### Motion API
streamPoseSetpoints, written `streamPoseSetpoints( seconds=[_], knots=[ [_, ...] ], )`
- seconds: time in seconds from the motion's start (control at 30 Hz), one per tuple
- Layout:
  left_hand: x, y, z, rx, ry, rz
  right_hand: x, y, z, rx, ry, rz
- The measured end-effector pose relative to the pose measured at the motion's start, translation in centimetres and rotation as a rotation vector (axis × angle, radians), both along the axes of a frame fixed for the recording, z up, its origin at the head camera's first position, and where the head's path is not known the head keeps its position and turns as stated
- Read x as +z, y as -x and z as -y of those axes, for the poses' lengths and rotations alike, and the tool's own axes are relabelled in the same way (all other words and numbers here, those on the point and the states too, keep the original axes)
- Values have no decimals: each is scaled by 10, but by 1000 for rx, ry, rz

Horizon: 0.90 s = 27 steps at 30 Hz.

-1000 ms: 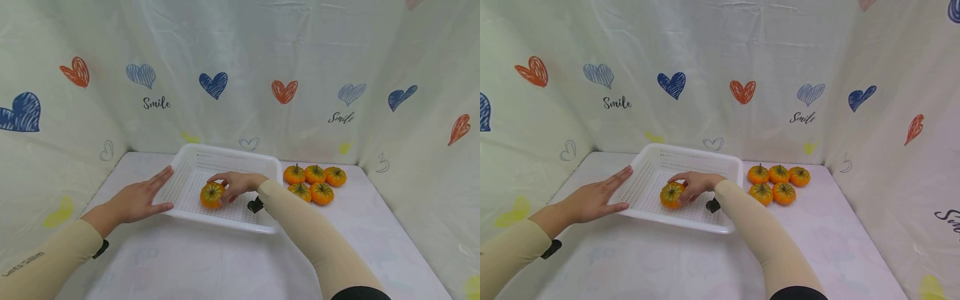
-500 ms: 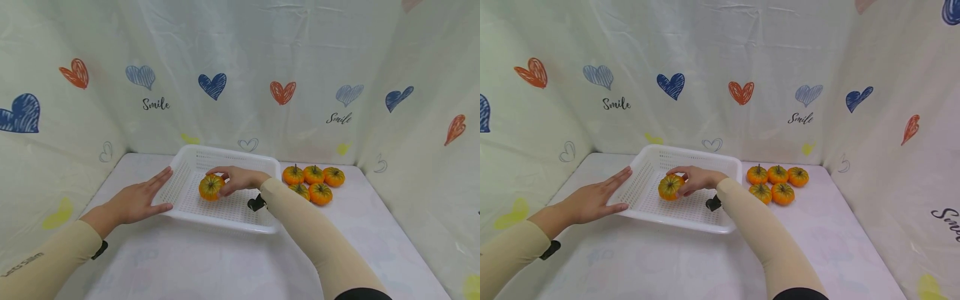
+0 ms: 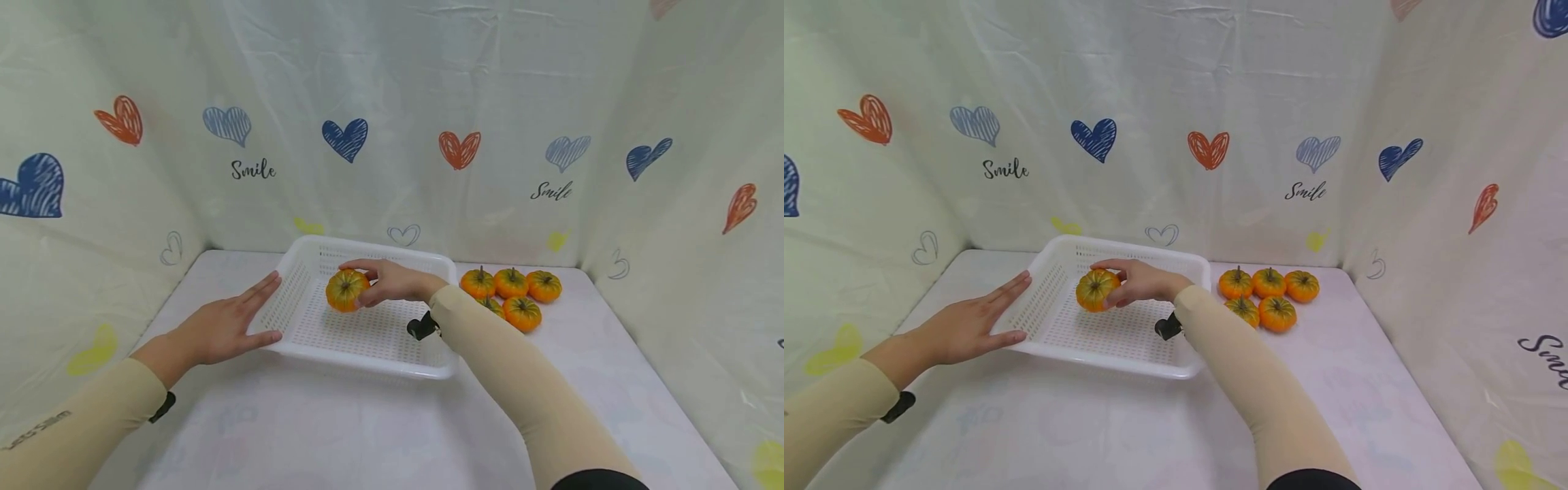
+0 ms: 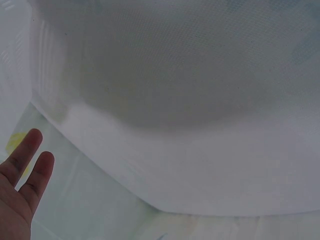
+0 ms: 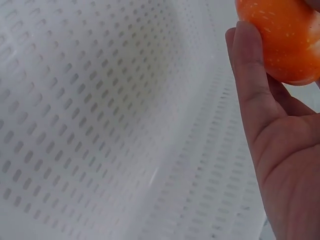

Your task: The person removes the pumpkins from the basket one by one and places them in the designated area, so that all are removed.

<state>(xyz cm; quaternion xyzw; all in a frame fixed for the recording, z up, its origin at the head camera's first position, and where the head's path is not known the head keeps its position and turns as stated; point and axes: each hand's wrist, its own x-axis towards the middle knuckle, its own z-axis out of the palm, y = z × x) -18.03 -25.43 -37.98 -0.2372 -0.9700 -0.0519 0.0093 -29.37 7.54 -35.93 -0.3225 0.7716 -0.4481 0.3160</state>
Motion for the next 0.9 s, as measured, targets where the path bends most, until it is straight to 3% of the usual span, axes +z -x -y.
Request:
streamPoseSetpoints(
  seconds=[0.37,0.63,0.9],
  knots=[
    [0,-1,1,-10,-11,-8,25,-1,-25,-56,-45,-70],
    [0,0,1,-19,-14,-22,46,2,-57,-112,-33,-103],
    [-1,0,2,-34,-25,-34,64,-7,-93,-173,-57,-123]
  ],
)
